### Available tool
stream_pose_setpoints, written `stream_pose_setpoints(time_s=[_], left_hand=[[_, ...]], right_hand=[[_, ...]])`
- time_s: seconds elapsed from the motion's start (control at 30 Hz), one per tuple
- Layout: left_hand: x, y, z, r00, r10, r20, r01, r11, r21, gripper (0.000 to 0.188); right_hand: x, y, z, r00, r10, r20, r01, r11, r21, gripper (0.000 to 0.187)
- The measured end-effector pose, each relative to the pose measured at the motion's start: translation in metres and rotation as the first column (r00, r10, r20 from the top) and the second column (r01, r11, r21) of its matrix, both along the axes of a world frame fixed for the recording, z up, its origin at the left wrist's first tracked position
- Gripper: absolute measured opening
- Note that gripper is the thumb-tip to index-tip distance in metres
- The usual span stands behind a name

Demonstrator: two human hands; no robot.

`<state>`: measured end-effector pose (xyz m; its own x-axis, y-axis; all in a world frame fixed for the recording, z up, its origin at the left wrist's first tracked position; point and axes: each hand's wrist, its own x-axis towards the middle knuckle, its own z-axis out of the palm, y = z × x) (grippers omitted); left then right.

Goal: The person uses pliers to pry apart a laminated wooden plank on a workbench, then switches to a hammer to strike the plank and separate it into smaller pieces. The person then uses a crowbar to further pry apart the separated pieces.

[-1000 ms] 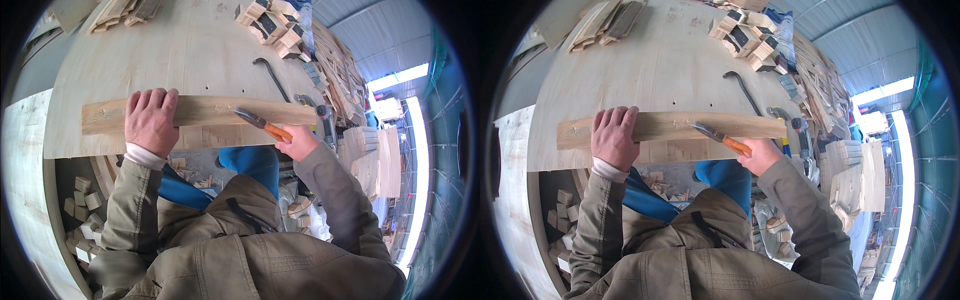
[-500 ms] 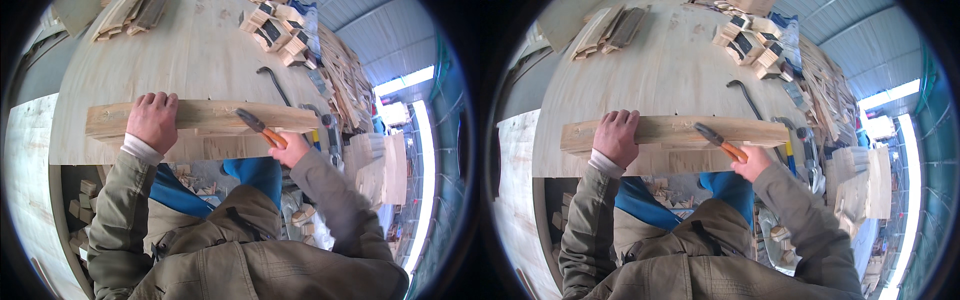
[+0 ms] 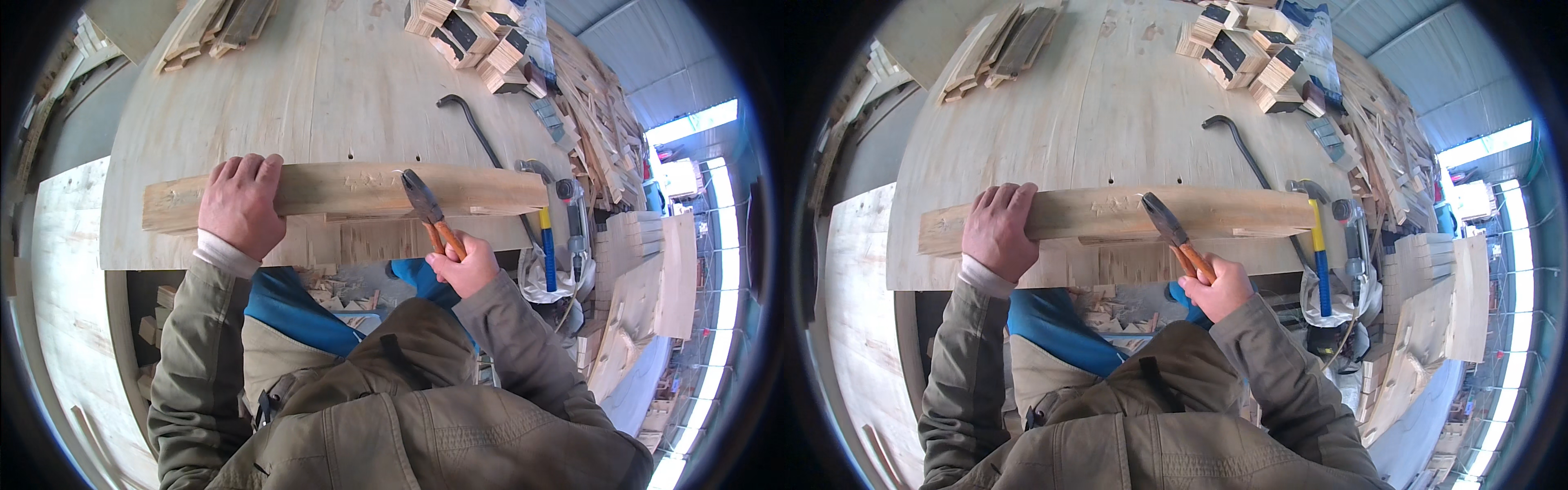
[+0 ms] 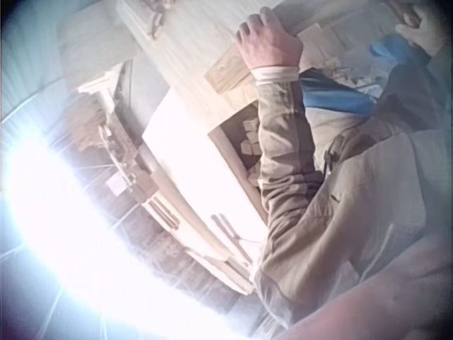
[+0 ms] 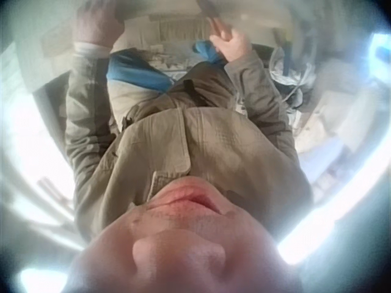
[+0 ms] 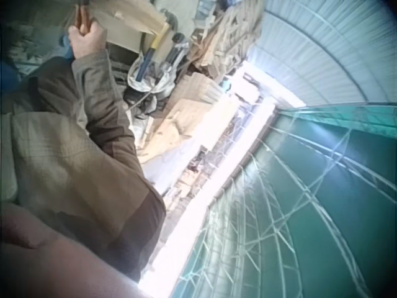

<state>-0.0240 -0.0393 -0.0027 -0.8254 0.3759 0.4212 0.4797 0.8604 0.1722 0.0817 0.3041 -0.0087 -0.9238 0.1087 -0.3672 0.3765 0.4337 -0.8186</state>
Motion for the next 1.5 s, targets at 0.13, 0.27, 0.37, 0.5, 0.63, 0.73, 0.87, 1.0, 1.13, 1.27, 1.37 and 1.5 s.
stream_pose_setpoints(time_s=[0.13, 0.27, 0.37, 0.5, 0.63, 0.73, 0.87, 1.0, 1.13, 1.27, 1.37, 1.5], left_hand=[[0.001, 0.001, 0.002, 1.000, 0.014, 0.008, -0.014, 1.000, -0.021, 0.042], [0.002, 0.002, 0.003, 1.000, 0.018, -0.002, -0.018, 1.000, -0.013, 0.040], [0.003, 0.003, 0.001, 1.000, 0.025, -0.010, -0.025, 1.000, -0.006, 0.039], [0.002, 0.002, -0.002, 0.999, 0.016, -0.034, -0.016, 1.000, -0.018, 0.040], [0.002, 0.002, -0.001, 0.999, 0.021, -0.026, -0.022, 0.999, -0.035, 0.039], [0.001, 0.001, -0.002, 0.999, 0.013, -0.035, -0.014, 0.999, -0.029, 0.039], [0.000, -0.003, -0.009, 1.000, 0.014, -0.028, -0.014, 0.999, -0.031, 0.043], [-0.003, -0.005, -0.013, 0.999, 0.028, -0.044, -0.030, 0.998, -0.048, 0.047], [0.000, -0.004, -0.010, 0.999, 0.051, 0.001, -0.051, 0.996, -0.076, 0.046], [0.002, -0.003, -0.007, 0.998, 0.056, 0.009, -0.055, 0.996, -0.074, 0.047], [0.002, -0.003, -0.007, 0.999, 0.052, 0.007, -0.051, 0.996, -0.070, 0.048], [0.002, -0.004, -0.008, 0.998, 0.065, 0.015, -0.064, 0.996, -0.069, 0.049]], right_hand=[[0.013, 0.005, -0.006, 0.991, 0.098, -0.088, -0.083, 0.983, 0.162, 0.025], [0.041, 0.019, -0.004, 0.926, 0.275, -0.258, -0.217, 0.948, 0.233, 0.036], [0.057, 0.024, -0.012, 0.896, 0.325, -0.301, -0.257, 0.935, 0.245, 0.036], [0.075, 0.034, -0.018, 0.870, 0.398, -0.289, -0.290, 0.889, 0.354, 0.025], [0.087, 0.037, -0.024, 0.839, 0.443, -0.316, -0.278, 0.848, 0.452, 0.015], [0.087, 0.037, -0.028, 0.796, 0.528, -0.295, -0.298, 0.767, 0.568, 0.021], [0.088, 0.038, -0.028, 0.710, 0.605, -0.360, -0.265, 0.704, 0.659, 0.032], [0.089, 0.035, -0.023, 0.739, 0.612, -0.284, -0.280, 0.661, 0.696, 0.033], [0.087, 0.034, -0.023, 0.745, 0.627, -0.230, -0.256, 0.587, 0.768, 0.035], [0.089, 0.037, -0.033, 0.774, 0.600, -0.202, -0.254, 0.586, 0.769, 0.034], [0.091, 0.039, -0.047, 0.828, 0.546, -0.129, -0.253, 0.569, 0.782, 0.036], [0.101, 0.042, -0.065, 0.896, 0.424, -0.128, -0.163, 0.584, 0.795, 0.035]])
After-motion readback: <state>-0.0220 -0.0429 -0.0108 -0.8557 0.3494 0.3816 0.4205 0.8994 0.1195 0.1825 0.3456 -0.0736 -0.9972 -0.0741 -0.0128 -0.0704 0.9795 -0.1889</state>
